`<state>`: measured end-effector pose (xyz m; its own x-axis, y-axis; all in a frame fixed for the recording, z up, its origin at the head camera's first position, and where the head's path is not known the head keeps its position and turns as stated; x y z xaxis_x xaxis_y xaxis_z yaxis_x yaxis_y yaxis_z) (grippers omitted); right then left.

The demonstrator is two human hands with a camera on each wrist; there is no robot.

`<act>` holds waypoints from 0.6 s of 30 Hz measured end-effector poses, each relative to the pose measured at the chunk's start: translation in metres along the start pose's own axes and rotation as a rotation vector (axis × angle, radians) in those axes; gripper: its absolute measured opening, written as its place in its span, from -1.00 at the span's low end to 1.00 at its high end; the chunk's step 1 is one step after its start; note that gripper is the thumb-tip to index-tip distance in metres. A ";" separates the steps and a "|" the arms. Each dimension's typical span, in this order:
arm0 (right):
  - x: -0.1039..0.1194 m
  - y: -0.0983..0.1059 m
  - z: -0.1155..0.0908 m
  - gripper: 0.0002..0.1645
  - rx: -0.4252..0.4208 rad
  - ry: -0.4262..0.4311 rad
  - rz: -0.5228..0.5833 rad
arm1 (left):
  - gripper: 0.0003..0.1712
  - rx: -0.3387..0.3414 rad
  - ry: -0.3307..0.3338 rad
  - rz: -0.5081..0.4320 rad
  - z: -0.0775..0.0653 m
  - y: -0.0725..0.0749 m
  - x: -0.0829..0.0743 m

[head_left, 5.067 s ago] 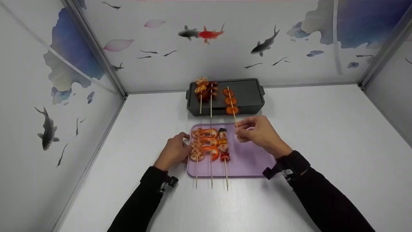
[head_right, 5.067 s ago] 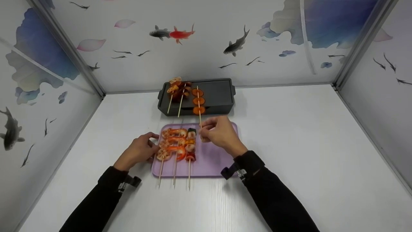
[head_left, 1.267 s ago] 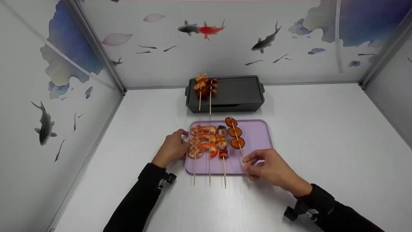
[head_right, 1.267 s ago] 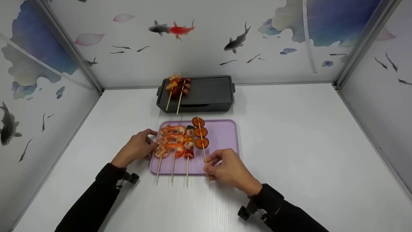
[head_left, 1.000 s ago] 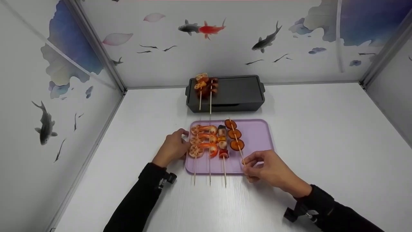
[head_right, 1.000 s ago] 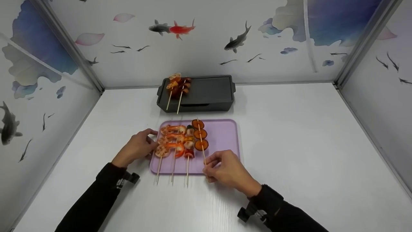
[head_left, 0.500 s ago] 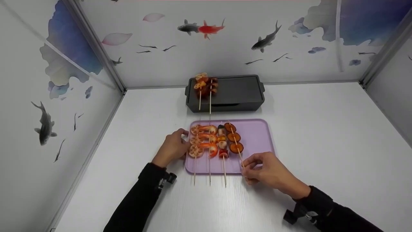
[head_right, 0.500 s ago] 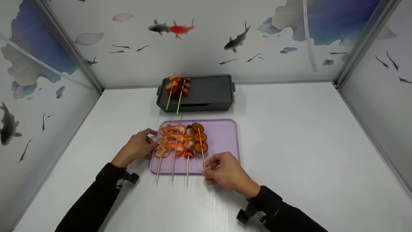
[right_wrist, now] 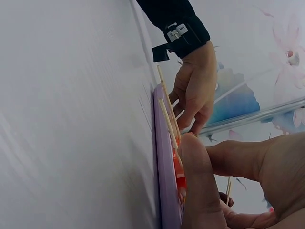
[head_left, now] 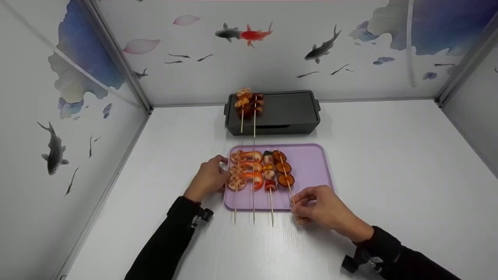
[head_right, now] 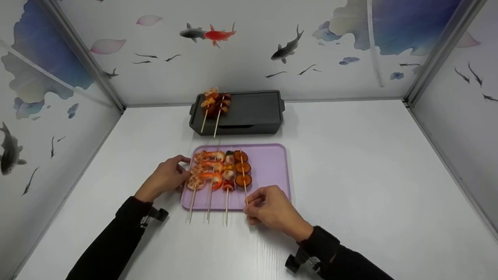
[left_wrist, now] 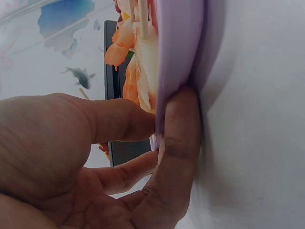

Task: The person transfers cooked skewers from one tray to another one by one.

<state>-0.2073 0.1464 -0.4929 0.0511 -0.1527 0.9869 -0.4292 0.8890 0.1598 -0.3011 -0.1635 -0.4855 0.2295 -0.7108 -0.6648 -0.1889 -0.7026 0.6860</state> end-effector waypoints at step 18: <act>-0.006 -0.006 0.000 -0.59 -0.027 -0.002 -0.009 | -0.51 -0.003 -0.003 -0.016 0.000 0.000 0.001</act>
<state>-0.2052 0.1422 -0.4996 0.0530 -0.1620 0.9854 -0.4039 0.8990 0.1695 -0.3011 -0.1643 -0.4859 0.2292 -0.6995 -0.6769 -0.1823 -0.7140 0.6760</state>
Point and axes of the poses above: each hand's wrist, its own z-axis towards the middle knuckle, its own y-axis out of the back of the hand, x = y × z, the point moved 5 cm from there along z, towards the middle knuckle, and after that the axes turned 11 degrees about y, right-handed, at the moved point
